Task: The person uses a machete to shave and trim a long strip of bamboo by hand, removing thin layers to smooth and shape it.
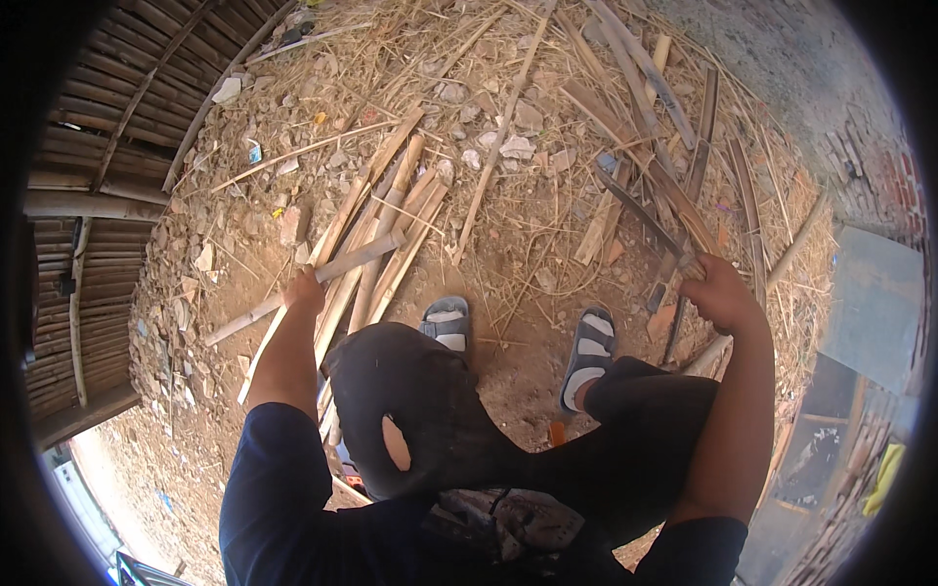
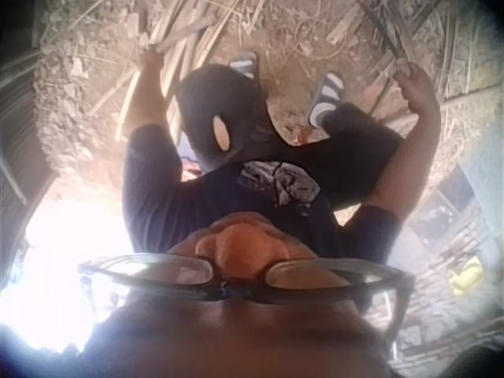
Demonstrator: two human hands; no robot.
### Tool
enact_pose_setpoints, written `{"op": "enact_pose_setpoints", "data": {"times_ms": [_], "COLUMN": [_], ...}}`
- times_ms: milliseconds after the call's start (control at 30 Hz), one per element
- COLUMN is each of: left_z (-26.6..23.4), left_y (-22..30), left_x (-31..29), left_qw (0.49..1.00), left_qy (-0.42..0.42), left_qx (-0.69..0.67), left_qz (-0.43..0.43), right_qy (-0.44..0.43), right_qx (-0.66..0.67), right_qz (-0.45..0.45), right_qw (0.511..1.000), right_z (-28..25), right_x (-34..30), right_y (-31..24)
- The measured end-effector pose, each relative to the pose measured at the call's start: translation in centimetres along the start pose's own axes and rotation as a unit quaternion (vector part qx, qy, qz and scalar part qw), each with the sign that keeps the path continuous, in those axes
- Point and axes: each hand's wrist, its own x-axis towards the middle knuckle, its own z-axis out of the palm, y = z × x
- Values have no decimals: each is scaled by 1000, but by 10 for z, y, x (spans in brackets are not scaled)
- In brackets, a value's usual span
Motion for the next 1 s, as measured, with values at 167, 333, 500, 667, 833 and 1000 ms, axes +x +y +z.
{"op": "enact_pose_setpoints", "data": {"times_ms": [167,333,500,667,833,1000], "left_z": [-5,-24,-54,-53,-8,19], "left_y": [8,32,55,66,47,23], "left_x": [-20,-32,-31,-61,-91,-85], "left_qw": [992,980,985,994,997,998], "left_qy": [90,173,143,61,13,45], "left_qx": [80,1,-53,-24,24,-26], "left_qz": [42,93,80,84,75,41], "right_qy": [20,27,21,8,10,6], "right_qx": [25,29,21,19,18,26], "right_qz": [-14,-16,-31,-28,-39,-30], "right_qw": [999,999,999,999,999,999], "right_z": [5,8,9,6,7,8], "right_x": [1,6,4,4,5,-3], "right_y": [-2,6,0,-4,-3,-9]}}
